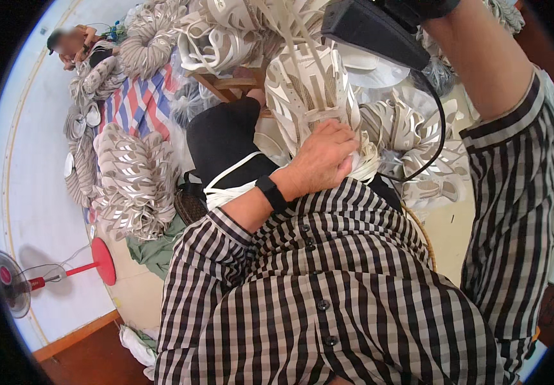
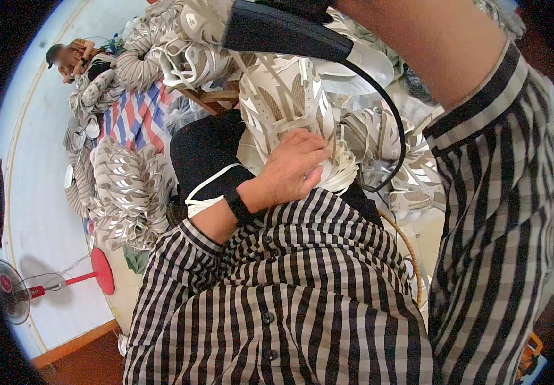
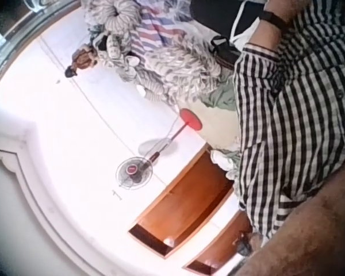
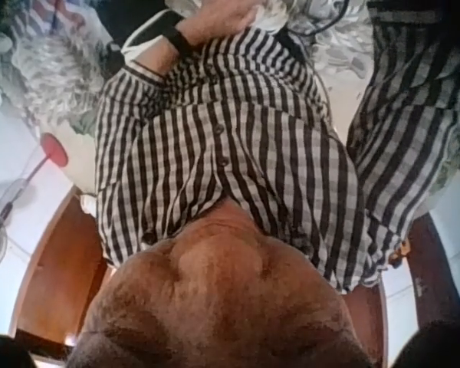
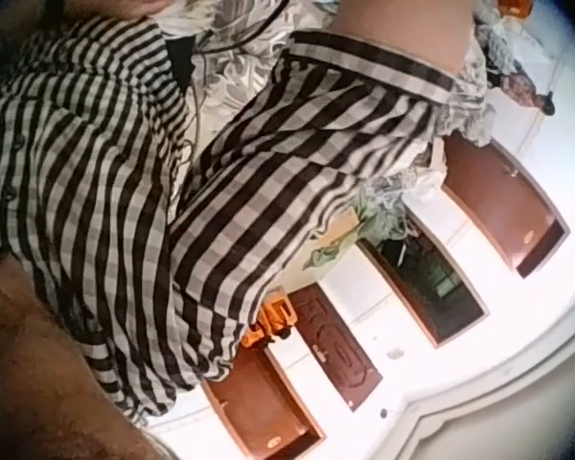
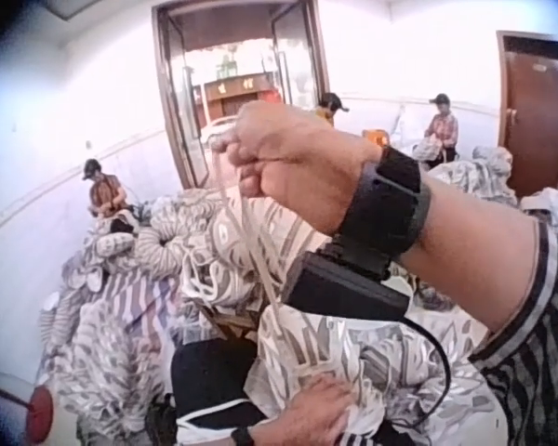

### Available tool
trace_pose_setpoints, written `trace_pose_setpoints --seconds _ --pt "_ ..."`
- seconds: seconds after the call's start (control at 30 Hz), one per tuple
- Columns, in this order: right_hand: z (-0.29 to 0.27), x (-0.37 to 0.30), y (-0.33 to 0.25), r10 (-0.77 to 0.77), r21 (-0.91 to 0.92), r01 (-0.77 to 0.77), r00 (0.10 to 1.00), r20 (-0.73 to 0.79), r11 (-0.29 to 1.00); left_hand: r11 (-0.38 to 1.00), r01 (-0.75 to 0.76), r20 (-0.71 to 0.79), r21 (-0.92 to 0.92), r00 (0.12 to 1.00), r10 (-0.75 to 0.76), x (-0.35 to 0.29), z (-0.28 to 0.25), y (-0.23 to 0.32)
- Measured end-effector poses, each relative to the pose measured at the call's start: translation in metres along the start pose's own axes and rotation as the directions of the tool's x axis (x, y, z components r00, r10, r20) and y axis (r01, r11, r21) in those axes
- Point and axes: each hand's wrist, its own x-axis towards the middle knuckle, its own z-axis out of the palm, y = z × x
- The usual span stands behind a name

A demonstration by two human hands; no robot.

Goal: Lacing a white and tan athletic shoe while sitting among many shoe components.

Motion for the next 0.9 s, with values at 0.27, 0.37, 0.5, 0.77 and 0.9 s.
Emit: trace_pose_setpoints --seconds 0.27,0.37,0.5,0.77,0.9 --pt "0.007 0.013 0.017 0.114 -0.156 -0.14 0.979 -0.17 0.978 0.998 -0.005 -0.004 -0.063 1.0 0.005 0.007 0.005 -0.009" --pt "-0.008 0.007 0.022 0.188 -0.152 -0.21 0.971 -0.148 0.966 0.982 -0.009 -0.022 -0.188 1.0 0.005 0.008 0.0 -0.004" --pt "-0.002 0.003 0.013 0.239 -0.142 -0.282 0.935 -0.263 0.949 0.876 0.048 -0.032 -0.481 0.997 -0.072 0.004 -0.011 -0.01" --pt "0.005 -0.003 0.001 0.164 -0.295 -0.297 0.902 -0.4 0.908 0.974 -0.011 -0.181 -0.227 0.983 -0.031 0.007 -0.007 -0.019" --pt "-0.009 -0.004 0.002 0.189 -0.268 -0.267 0.94 -0.285 0.926 0.974 -0.004 -0.173 -0.229 0.984 -0.037 0.009 -0.002 -0.018"
